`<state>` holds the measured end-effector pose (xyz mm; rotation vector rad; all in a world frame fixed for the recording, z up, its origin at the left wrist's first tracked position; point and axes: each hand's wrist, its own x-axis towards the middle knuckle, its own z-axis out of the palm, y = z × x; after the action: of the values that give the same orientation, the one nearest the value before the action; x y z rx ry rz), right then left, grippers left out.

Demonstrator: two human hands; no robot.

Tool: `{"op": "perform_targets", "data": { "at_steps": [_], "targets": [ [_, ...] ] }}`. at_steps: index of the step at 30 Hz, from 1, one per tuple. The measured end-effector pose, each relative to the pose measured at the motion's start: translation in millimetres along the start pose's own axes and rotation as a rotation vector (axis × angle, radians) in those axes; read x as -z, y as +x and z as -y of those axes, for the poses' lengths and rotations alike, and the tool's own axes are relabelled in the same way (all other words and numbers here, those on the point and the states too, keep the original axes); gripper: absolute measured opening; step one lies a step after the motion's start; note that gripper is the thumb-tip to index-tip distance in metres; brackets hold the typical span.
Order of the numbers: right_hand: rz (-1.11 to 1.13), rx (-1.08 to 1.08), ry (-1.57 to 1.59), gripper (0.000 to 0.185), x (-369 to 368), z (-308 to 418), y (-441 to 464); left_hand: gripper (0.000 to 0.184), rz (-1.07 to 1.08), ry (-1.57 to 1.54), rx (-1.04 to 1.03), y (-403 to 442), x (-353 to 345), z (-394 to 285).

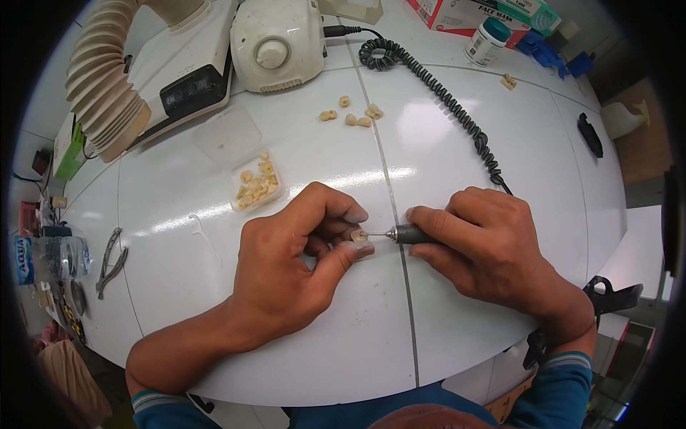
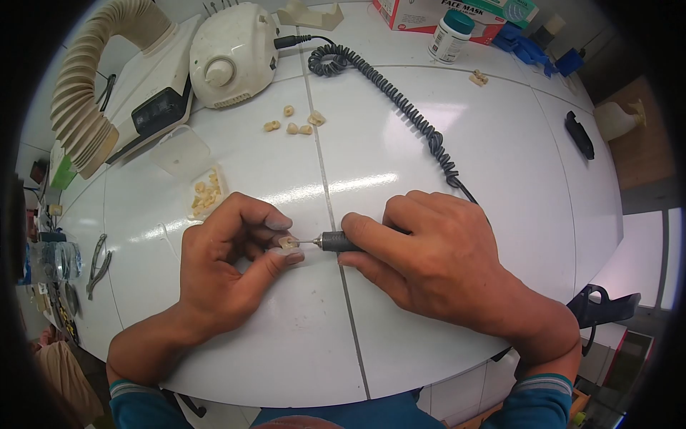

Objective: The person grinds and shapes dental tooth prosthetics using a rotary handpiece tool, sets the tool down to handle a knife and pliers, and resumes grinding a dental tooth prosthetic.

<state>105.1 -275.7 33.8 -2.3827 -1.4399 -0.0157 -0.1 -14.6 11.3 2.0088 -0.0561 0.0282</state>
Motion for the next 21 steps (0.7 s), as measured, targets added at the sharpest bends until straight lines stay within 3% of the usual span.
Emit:
{"op": "perform_targets", "data": {
  "at_steps": [7, 10, 13, 21],
  "targets": [
    [-0.001, -0.011, 0.001, 0.024, -0.6, 0.2, -0.8, 0.033, -0.004, 0.007, -0.016, 0.3, -0.3, 2.0],
    [0.041, -0.002, -0.003, 0.035, 4.1, 0.6, 0.5, 0.032, -0.006, -0.001, -0.013, 0.3, -0.7, 1.9],
    [0.004, -0.009, 0.009, 0.024, 0.0, -0.5, -0.8, 0.031, -0.002, 0.0, -0.011, 0.2, -0.3, 1.2],
    [0.007, -0.018, 0.014, 0.024, 0.7, 0.2, -0.7, 0.03, -0.007, 0.005, -0.017, 0.6, 0.2, 0.4]
  ]
}}
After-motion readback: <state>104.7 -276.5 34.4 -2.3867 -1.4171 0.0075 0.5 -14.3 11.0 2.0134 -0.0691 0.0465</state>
